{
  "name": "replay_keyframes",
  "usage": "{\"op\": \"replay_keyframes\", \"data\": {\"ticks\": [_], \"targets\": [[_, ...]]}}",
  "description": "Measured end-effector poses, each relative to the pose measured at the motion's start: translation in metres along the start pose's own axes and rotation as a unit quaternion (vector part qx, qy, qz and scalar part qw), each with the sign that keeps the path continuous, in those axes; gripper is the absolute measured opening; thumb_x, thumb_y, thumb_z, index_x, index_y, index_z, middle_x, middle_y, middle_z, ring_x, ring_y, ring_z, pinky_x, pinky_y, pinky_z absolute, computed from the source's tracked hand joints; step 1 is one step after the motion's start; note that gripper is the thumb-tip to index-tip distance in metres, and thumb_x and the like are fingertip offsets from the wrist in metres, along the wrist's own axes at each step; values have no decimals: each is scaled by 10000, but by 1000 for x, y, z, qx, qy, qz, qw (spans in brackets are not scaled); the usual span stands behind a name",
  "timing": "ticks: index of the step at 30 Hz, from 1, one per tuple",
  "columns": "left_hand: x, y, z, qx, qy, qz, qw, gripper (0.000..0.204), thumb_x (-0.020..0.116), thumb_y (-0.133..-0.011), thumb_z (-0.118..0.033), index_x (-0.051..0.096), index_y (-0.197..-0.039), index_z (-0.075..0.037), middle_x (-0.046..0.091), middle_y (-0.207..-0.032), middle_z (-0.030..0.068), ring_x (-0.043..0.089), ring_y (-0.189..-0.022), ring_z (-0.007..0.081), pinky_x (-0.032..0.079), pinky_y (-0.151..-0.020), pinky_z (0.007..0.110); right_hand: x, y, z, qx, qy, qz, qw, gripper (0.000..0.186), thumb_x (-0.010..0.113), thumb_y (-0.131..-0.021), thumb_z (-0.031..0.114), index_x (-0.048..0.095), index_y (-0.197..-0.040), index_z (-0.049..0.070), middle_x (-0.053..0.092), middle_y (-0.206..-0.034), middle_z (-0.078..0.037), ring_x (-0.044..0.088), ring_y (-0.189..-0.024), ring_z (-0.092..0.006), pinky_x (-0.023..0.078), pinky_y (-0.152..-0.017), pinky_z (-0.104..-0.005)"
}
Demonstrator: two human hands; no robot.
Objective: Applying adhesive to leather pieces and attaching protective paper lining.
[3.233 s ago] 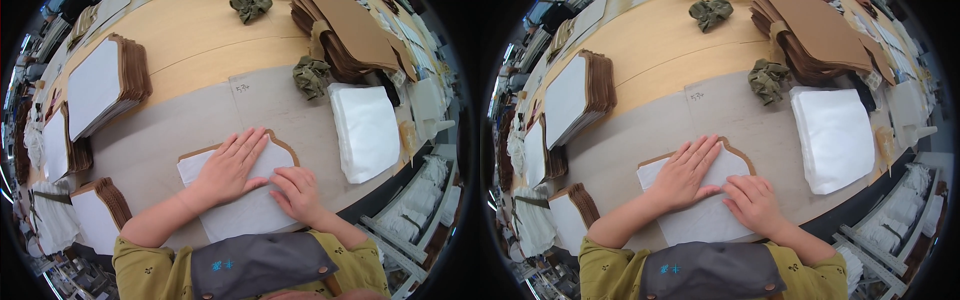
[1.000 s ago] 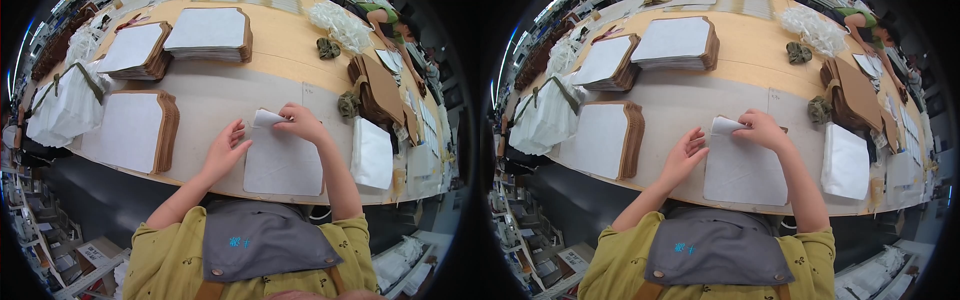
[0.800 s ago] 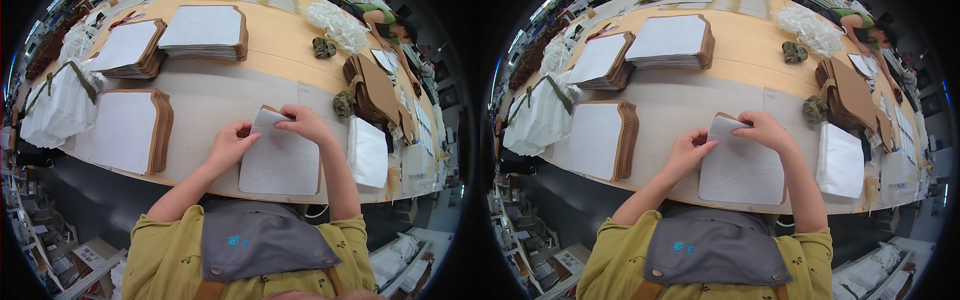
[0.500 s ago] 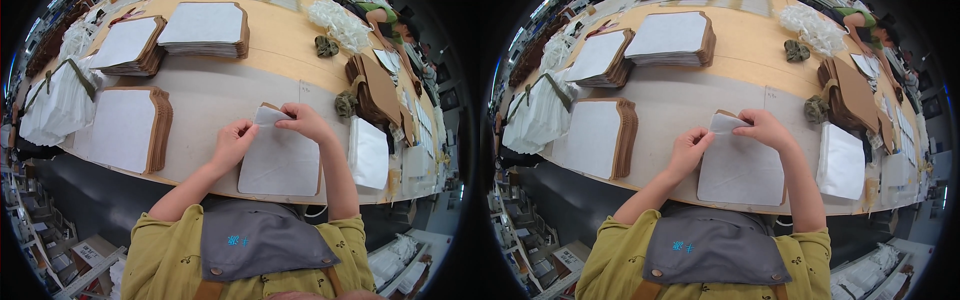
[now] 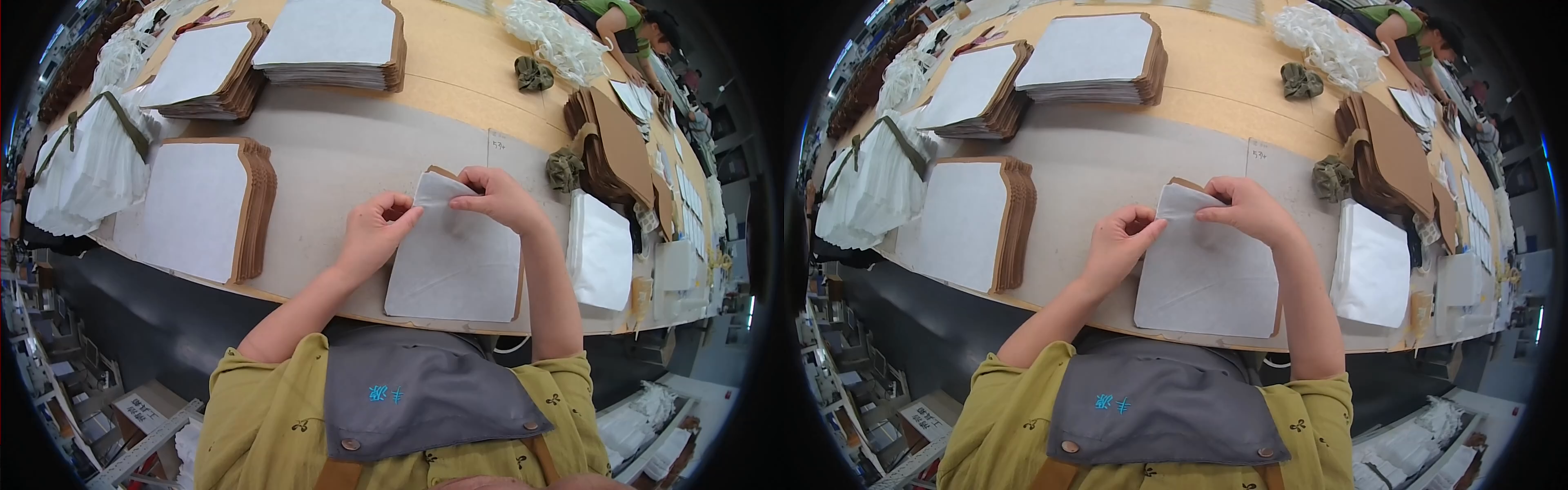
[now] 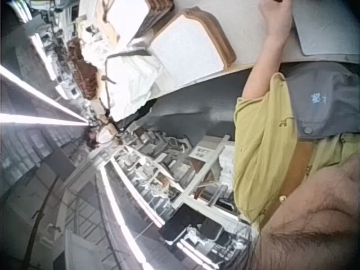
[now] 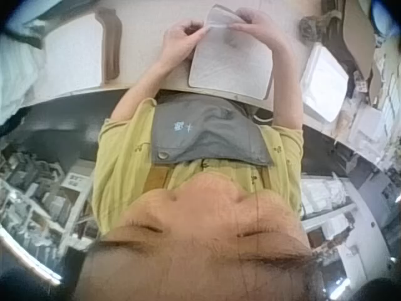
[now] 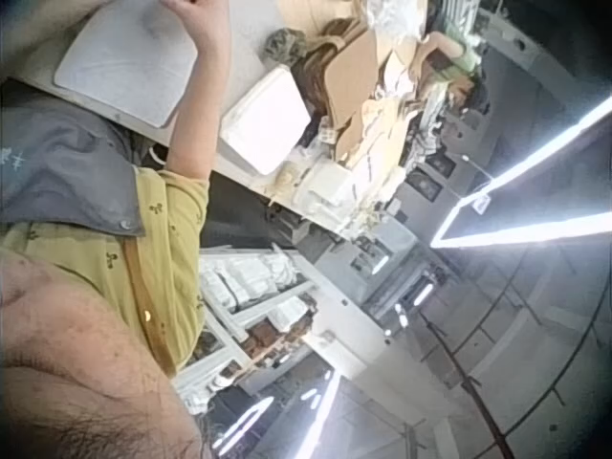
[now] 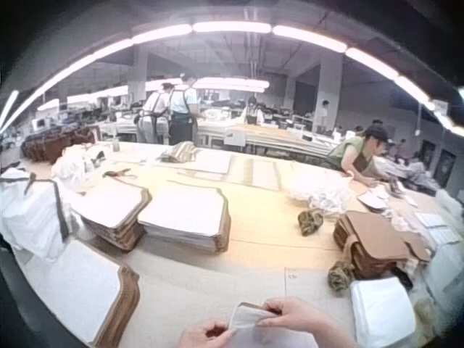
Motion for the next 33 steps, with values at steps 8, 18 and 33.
{"op": "replay_keyframes", "data": {"ticks": [8,18,33], "targets": [[5,2,0,-115,228,-5,967,218,636,-1008,-233,699,-1024,-26,659,-789,-23,609,-749,65,498,-661,231,-1,-1,-3,-4,-17,1,1000,218,785,-842,171,661,-938,21,607,-808,34,517,-780,-70,429,-710,-240],[1,1,8,-14,41,0,999,211,650,-996,-218,690,-977,-12,624,-752,-36,524,-688,34,431,-612,211,2,1,-6,7,-1,14,1000,218,785,-848,179,662,-950,30,621,-831,28,528,-795,-69,434,-727,-238],[6,22,18,-304,202,88,927,393,608,-1017,-322,658,-1165,39,702,-986,83,669,-814,124,560,-731,288,-11,-3,-12,-23,-9,-68,997,239,757,-886,204,656,-1018,33,596,-869,52,508,-821,-56,428,-758,-233]]}}
Point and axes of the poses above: each hand's wrist, its own y-axis away from the middle knuckle, its own x-axis out of the palm, z = x × y, the point moved 7 cm from there along -y, towards the middle knuckle
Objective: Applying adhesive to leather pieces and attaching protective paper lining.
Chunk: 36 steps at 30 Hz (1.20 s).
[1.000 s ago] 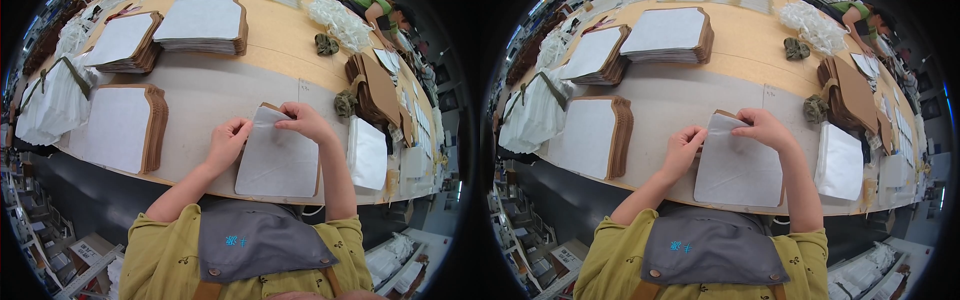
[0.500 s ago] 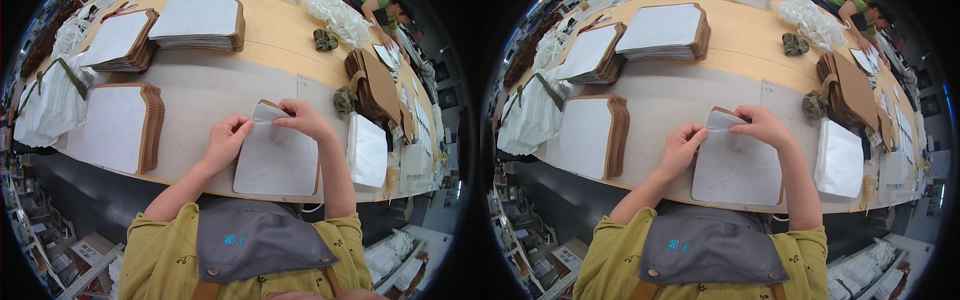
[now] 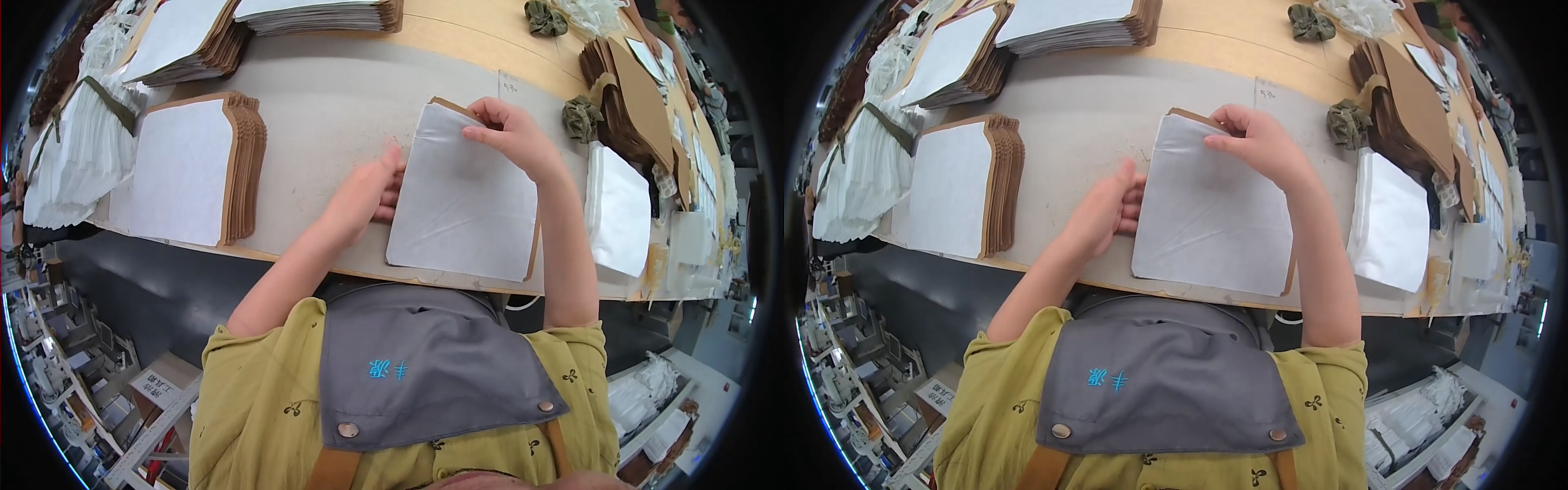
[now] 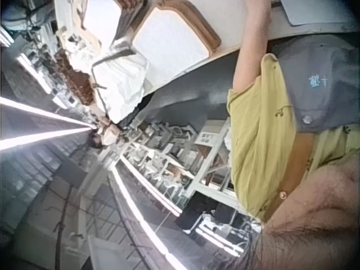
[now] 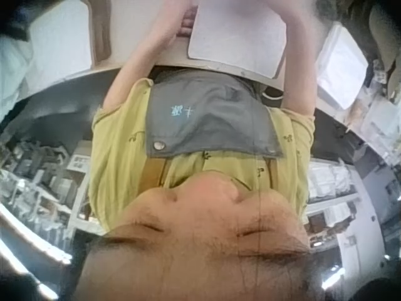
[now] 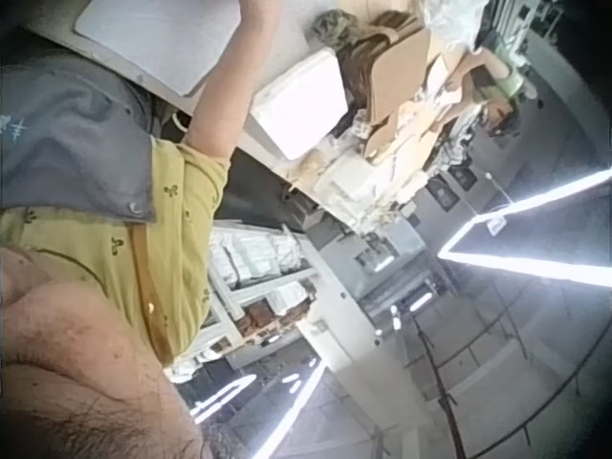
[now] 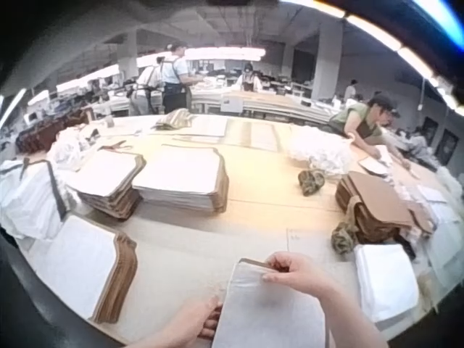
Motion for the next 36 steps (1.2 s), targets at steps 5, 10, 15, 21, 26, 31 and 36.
{"op": "replay_keyframes", "data": {"ticks": [5,10,15,21,26,31,36], "targets": [[-3,20,26,7,-280,56,958,311,630,-1001,-226,670,-1151,44,707,-983,55,651,-803,101,539,-695,262,-8,6,-3,-39,21,-70,997,287,732,-899,191,667,-1127,29,660,-989,-5,576,-940,-103,464,-836,-265],[-5,18,32,8,-283,22,959,307,615,-1011,-223,650,-1197,19,704,-1003,54,652,-841,98,539,-695,266,-28,52,-17,-107,77,-223,966,300,682,-923,169,651,-1179,15,656,-1117,-72,610,-1026,-174,504,-883,-317],[8,7,27,29,-182,50,982,376,604,-1018,-217,560,-1319,4,690,-1115,68,672,-933,130,561,-786,290,-44,126,-87,32,-46,-306,950,294,665,-939,141,640,-1206,19,650,-1097,-79,614,-1033,-162,510,-871,-297],[28,-8,-2,154,-172,-2,973,365,582,-1013,-116,536,-1357,-4,665,-1219,86,638,-1071,148,517,-945,304,-35,181,-127,75,-109,-345,929,398,642,-978,148,560,-1338,-1,615,-1208,-92,608,-1071,-161,492,-915,-294],[53,35,-44,257,-188,85,944,397,566,-1014,-75,510,-1399,2,648,-1262,73,606,-1108,119,500,-973,292,-13,181,-104,78,-274,-286,915,587,597,-1020,213,367,-1512,-10,555,-1399,-124,549,-1240,-192,439,-1018,-325],[30,83,-73,251,-100,79,960,434,572,-1014,-75,481,-1431,-3,643,-1270,75,601,-1129,113,501,-975,289,7,153,-77,3,-415,-177,893,275,591,-1024,153,621,-1247,-6,694,-1129,-56,650,-1013,-142,510,-893,-299],[-62,126,-82,271,-139,-48,951,480,603,-992,-68,468,-1448,-3,664,-1240,93,641,-1077,118,526,-929,281,45,100,-9,-8,-321,-97,942,243,608,-1010,147,659,-1169,-29,703,-1045,-56,637,-926,-116,510,-827,-278]]}}
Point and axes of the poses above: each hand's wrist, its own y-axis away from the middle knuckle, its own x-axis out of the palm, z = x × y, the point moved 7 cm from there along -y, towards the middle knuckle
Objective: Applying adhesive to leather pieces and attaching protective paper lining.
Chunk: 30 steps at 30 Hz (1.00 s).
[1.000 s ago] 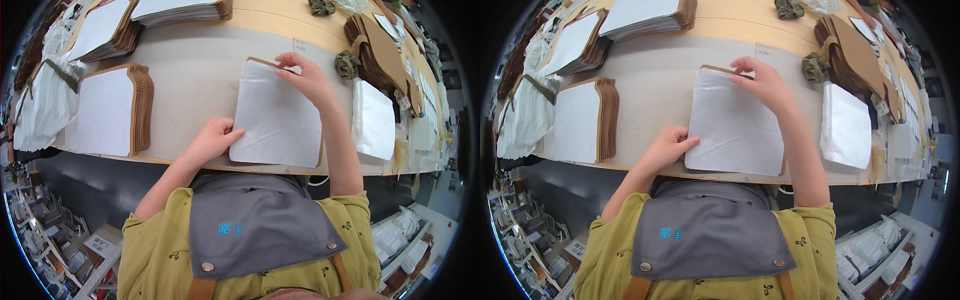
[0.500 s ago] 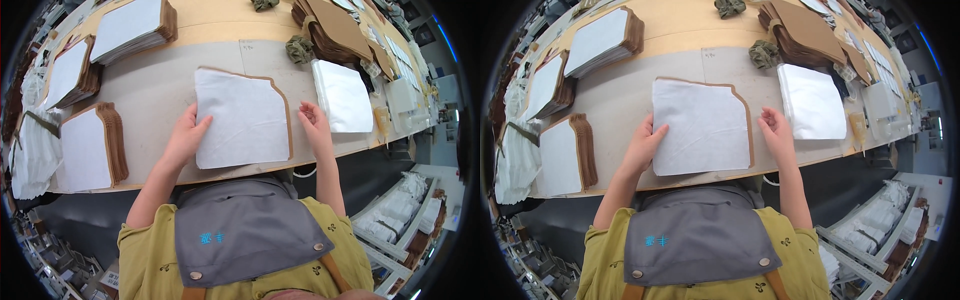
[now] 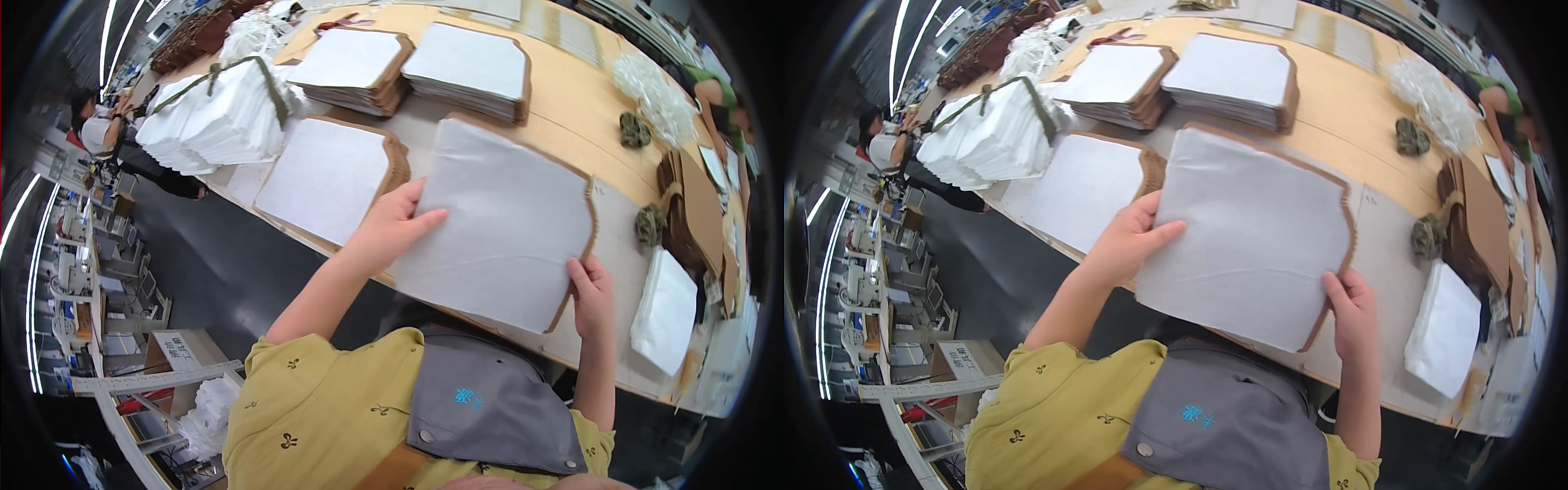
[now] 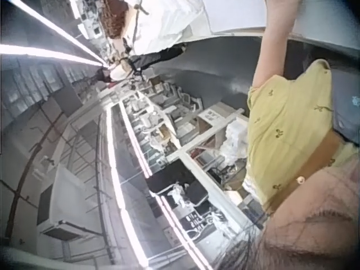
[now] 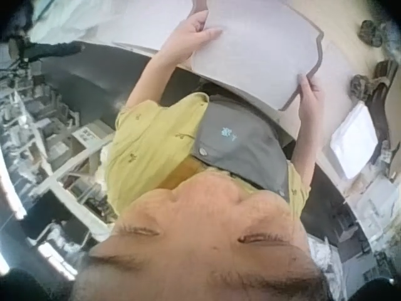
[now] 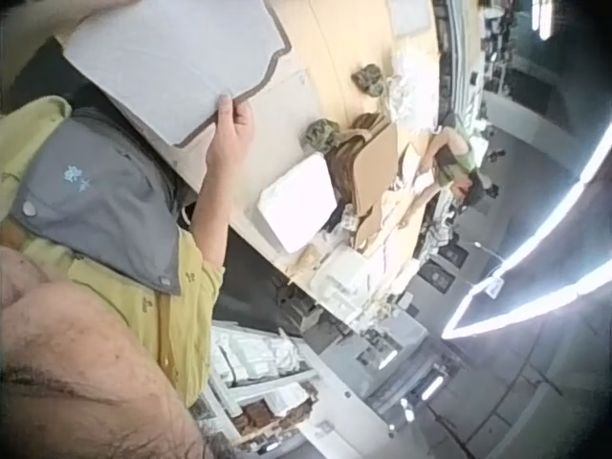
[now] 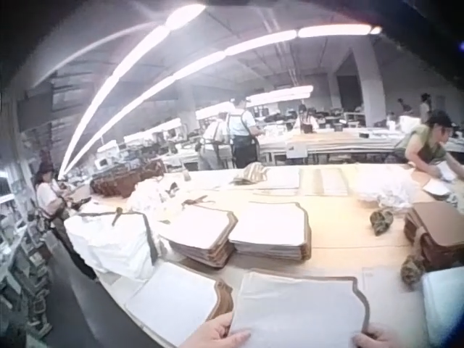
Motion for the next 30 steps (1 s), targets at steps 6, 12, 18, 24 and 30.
{"op": "replay_keyframes", "data": {"ticks": [6,12,18,24,30], "targets": [[-145,29,-10,-44,-124,-152,980,496,679,-931,-72,531,-1399,-11,716,-1118,77,683,-954,119,539,-840,254,144,-61,7,30,98,167,981,272,668,-947,169,666,-1127,-34,694,-987,-81,643,-884,-147,540,-791,-308],[-269,44,-33,16,-127,-200,971,492,670,-947,-80,521,-1405,20,724,-1099,94,677,-934,112,534,-833,252,267,-99,-13,54,97,266,957,281,626,-991,217,670,-1140,-17,696,-1001,-75,655,-872,-144,565,-770,-312],[-325,28,-11,-32,-172,-243,954,523,675,-946,-80,496,-1423,40,728,-1111,104,675,-948,114,524,-853,258,304,-113,-37,120,86,259,954,203,632,-992,228,655,-982,26,702,-887,-51,675,-732,-116,548,-664,-281],[-324,15,5,-38,-198,-266,943,519,683,-931,-67,521,-1415,22,726,-1096,99,668,-936,109,518,-843,256,299,-123,-50,149,105,249,951,220,663,-973,255,620,-893,55,672,-784,-32,633,-659,-100,519,-615,-259],[-324,11,-4,-12,-226,-275,934,482,701,-912,-71,586,-1378,-27,682,-918,18,626,-817,78,496,-755,235,296,-128,-58,156,71,235,957,213,685,-966,262,601,-882,85,639,-767,-8,591,-660,-90,498,-638,-251]]}}
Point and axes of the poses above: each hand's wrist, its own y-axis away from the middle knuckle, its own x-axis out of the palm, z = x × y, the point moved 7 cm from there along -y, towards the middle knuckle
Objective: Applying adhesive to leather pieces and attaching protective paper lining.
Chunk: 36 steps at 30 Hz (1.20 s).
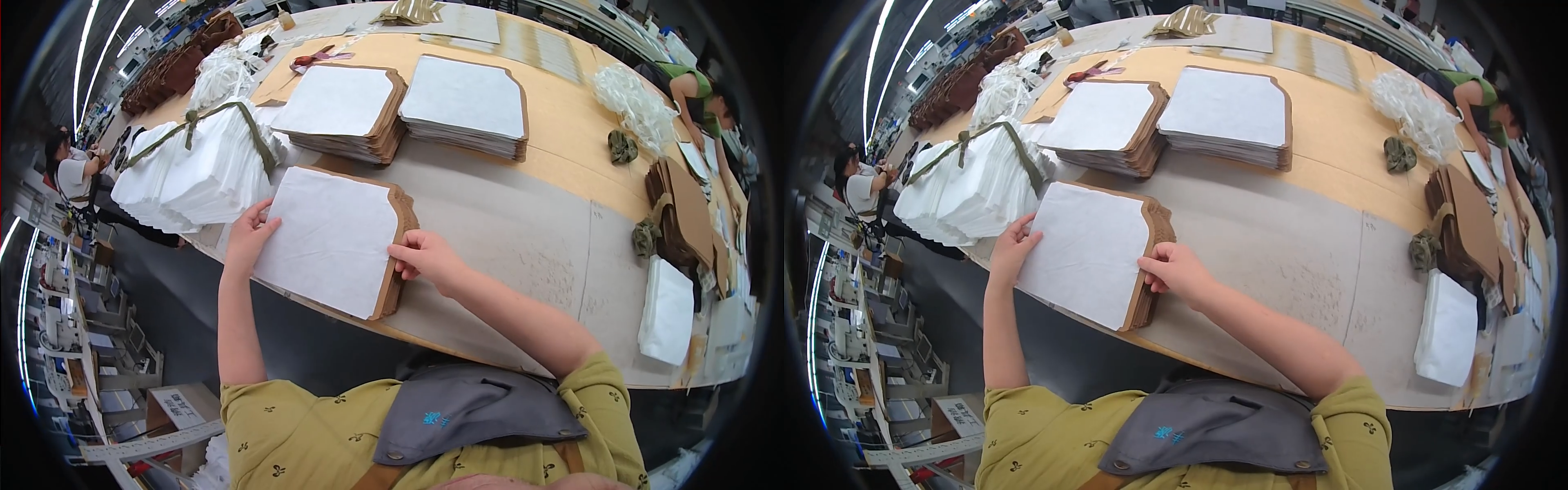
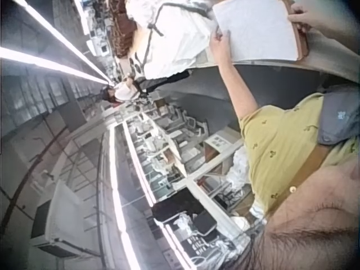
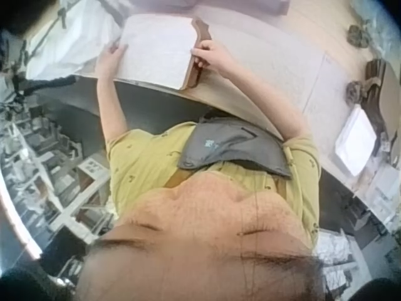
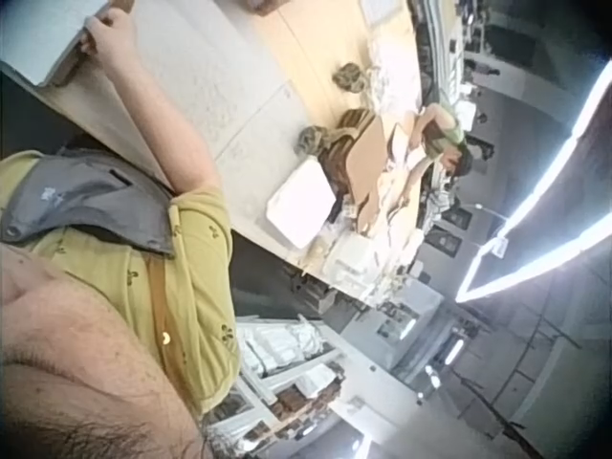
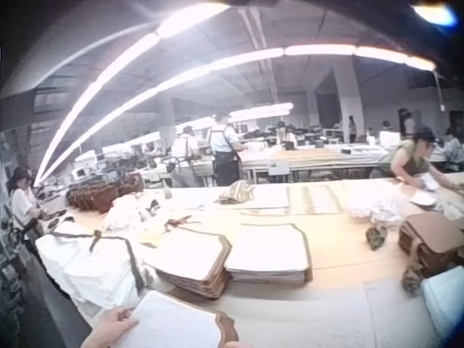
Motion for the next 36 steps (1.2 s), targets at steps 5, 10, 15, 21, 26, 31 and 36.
{"op": "replay_keyframes", "data": {"ticks": [5,10,15,21,26,31,36], "targets": [[1,-1,10,19,-25,-19,999,479,736,-880,-83,618,-1343,-48,653,-886,-10,591,-754,72,484,-703,228,-1,-4,0,3,-2,3,1000,212,694,-959,265,612,-887,83,643,-773,-8,599,-665,-89,501,-632,-247],[3,14,8,89,-166,-120,975,502,786,-820,-131,643,-1298,-80,609,-948,22,576,-782,131,495,-718,273,-3,-7,-9,3,-1,8,1000,219,718,-936,270,624,-894,77,641,-778,-11,612,-690,-96,514,-653,-241],[10,20,1,166,-167,-147,961,496,780,-830,-167,622,-1288,-63,592,-1114,117,583,-920,232,507,-827,326,-12,11,-3,-24,-20,-33,999,214,730,-912,213,566,-838,99,579,-726,-2,526,-624,-96,437,-602,-243],[6,65,-36,281,-222,-284,889,366,690,-874,-35,648,-1235,-71,611,-1023,97,585,-856,213,497,-770,331,-32,45,7,-121,-27,-74,990,218,756,-856,85,546,-804,110,567,-715,23,527,-653,-79,435,-645,-232],[38,118,-83,322,-120,-251,905,316,669,-861,22,691,-1161,-77,599,-830,67,573,-736,173,491,-709,306,-19,79,32,-152,-5,-32,988,202,766,-836,45,574,-796,90,604,-740,19,569,-689,-72,449,-665,-217],[93,162,-109,316,-14,-97,944,223,631,-939,-26,695,-1152,-53,638,-909,66,616,-810,145,507,-736,274,8,110,42,-164,73,9,984,70,747,-864,7,680,-870,28,652,-792,11,604,-737,-74,492,-694,-229],[158,184,-87,113,221,181,952,185,598,-1024,-127,693,-1112,5,692,-976,43,663,-841,100,545,-781,253,27,154,75,-408,288,-5,866,224,757,-849,11,761,-1055,99,659,-863,-32,621,-710,-127,498,-636,-265]]}}
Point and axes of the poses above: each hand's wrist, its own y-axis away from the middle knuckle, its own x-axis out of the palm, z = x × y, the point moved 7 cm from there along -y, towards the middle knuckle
